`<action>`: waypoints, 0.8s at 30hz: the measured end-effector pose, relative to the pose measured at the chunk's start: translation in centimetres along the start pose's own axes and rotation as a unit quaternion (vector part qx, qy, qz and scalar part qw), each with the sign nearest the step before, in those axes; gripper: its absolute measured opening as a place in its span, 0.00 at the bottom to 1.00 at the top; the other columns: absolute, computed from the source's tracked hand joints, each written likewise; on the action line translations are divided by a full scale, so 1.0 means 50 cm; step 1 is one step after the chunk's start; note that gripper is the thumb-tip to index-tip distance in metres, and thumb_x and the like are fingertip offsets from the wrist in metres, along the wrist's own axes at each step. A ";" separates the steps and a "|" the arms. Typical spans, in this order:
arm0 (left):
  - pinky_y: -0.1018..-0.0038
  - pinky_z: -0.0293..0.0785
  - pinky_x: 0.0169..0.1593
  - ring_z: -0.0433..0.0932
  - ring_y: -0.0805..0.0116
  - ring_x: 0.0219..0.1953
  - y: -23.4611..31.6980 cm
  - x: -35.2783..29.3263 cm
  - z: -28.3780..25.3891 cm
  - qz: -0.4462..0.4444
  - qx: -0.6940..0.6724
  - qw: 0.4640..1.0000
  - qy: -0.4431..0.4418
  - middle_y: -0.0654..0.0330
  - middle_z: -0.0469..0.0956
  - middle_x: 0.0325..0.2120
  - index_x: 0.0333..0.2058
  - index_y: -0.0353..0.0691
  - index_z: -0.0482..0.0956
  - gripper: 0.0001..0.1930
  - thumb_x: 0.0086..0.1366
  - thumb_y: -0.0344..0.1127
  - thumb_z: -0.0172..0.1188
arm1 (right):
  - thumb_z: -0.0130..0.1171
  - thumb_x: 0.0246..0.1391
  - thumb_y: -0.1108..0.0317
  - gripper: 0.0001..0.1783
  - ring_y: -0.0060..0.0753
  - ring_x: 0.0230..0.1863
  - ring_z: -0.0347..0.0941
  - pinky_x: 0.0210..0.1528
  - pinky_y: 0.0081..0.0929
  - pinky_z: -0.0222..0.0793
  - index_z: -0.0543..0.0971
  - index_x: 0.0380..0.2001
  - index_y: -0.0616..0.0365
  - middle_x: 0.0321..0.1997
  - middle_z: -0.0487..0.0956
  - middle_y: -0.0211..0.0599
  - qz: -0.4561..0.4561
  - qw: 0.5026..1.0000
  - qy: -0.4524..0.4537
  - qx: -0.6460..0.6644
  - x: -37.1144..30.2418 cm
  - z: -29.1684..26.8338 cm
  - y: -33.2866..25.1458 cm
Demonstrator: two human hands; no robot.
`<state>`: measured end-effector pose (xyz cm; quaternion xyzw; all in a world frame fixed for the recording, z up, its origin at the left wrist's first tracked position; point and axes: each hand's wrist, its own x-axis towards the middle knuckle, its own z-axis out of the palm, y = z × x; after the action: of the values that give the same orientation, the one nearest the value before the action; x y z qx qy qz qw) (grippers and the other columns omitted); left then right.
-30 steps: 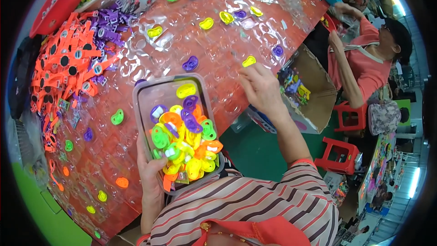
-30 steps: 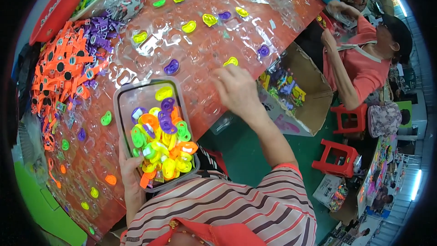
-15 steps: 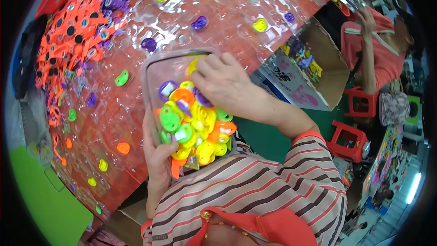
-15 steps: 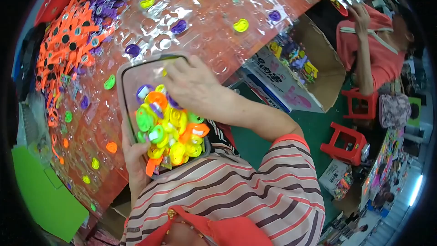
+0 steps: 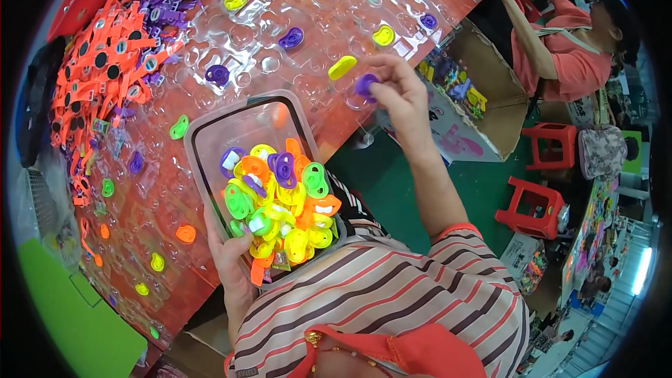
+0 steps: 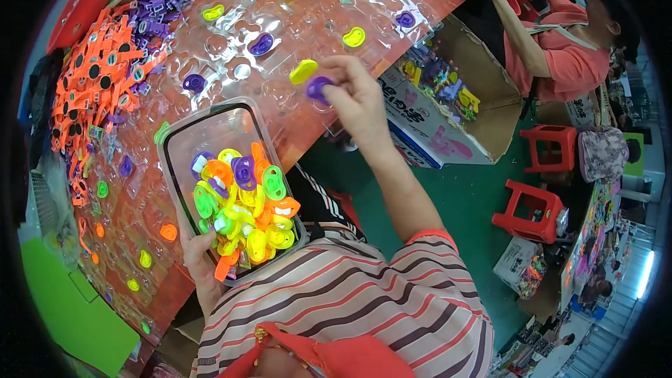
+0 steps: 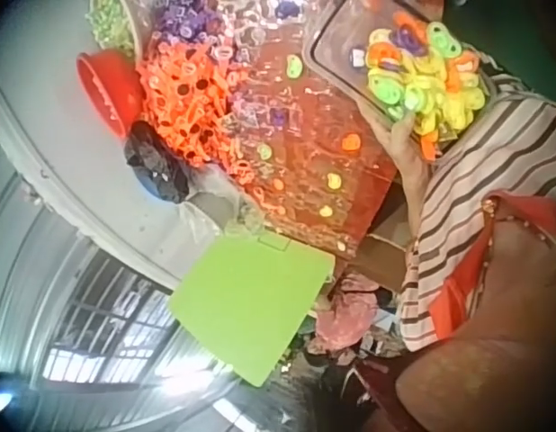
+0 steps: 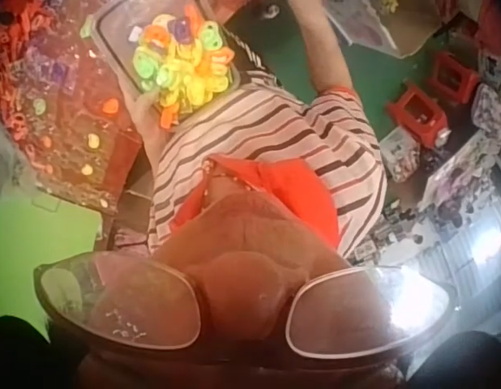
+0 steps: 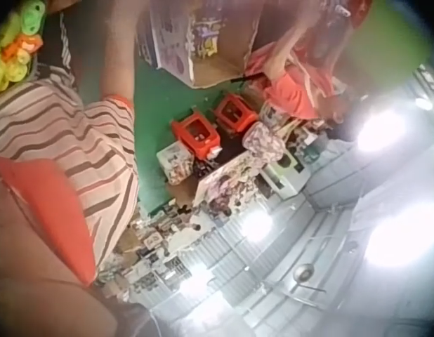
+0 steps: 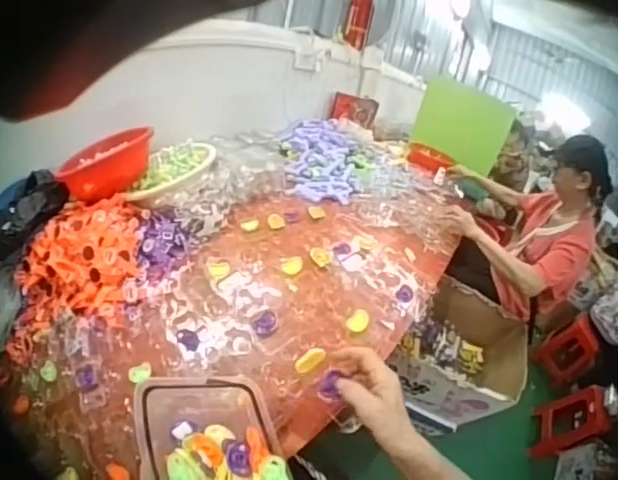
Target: Placing various small colorful toy components into a clear plastic blister pack tray.
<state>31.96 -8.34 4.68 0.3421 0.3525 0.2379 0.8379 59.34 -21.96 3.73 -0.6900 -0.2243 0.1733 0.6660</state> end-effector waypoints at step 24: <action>0.65 0.66 0.64 0.70 0.58 0.60 0.023 0.013 -0.054 0.055 0.000 0.998 -0.020 0.51 0.67 0.60 0.69 0.35 0.51 0.47 0.46 0.27 0.57 | 0.52 0.56 0.71 0.09 0.29 0.24 0.76 0.31 0.29 0.70 0.77 0.40 0.59 0.19 0.76 0.40 0.033 0.948 0.071 -0.307 -0.014 -0.027 0.071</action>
<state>30.17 -6.09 3.84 0.3652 0.3166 0.2765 0.8306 59.75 -23.50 0.23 -0.8786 -0.1962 0.0688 0.4298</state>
